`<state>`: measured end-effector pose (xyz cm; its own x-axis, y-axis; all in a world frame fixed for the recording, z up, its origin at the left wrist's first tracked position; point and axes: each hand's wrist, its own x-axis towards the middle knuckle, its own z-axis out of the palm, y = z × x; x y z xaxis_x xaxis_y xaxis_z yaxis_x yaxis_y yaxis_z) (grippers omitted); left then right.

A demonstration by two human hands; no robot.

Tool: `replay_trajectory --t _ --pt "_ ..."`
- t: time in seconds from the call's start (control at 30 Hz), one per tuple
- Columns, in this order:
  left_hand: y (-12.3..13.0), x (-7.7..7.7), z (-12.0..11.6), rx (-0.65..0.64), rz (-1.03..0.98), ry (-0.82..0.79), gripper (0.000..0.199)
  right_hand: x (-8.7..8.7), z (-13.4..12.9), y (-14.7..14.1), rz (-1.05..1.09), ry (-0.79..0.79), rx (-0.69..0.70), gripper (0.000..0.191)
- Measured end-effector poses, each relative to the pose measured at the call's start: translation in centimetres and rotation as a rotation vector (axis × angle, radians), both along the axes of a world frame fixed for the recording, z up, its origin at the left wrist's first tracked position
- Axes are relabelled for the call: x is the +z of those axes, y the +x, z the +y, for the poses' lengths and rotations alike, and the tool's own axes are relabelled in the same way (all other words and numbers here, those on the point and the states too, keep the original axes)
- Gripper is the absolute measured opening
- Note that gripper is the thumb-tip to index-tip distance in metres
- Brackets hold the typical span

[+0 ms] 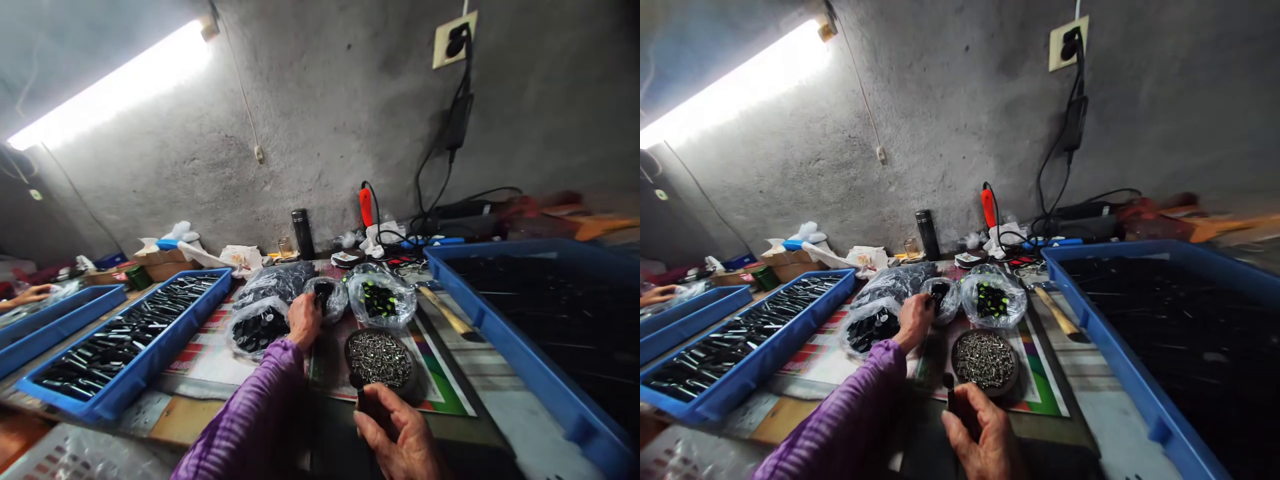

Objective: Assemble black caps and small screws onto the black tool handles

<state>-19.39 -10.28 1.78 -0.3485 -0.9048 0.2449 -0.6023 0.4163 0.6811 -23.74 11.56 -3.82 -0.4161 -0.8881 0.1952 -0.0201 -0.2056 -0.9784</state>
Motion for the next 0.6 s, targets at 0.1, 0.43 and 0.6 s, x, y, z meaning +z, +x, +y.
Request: replay_trajectory --t 0.1,0.43,0.6 --pt "0.3 0.8 0.8 -0.022 0.132 0.042 0.013 0.0 0.0 -0.2 0.021 -0.008 -0.006 0.026" --pt "3.9 1.1 7.8 -0.238 0.642 0.492 0.031 -0.6 0.1 -0.6 0.02 0.059 0.027 0.033" --pt "6.7 0.4 11.0 -0.227 0.791 0.629 0.038 0.8 0.1 -0.6 0.056 0.044 0.016 0.03"
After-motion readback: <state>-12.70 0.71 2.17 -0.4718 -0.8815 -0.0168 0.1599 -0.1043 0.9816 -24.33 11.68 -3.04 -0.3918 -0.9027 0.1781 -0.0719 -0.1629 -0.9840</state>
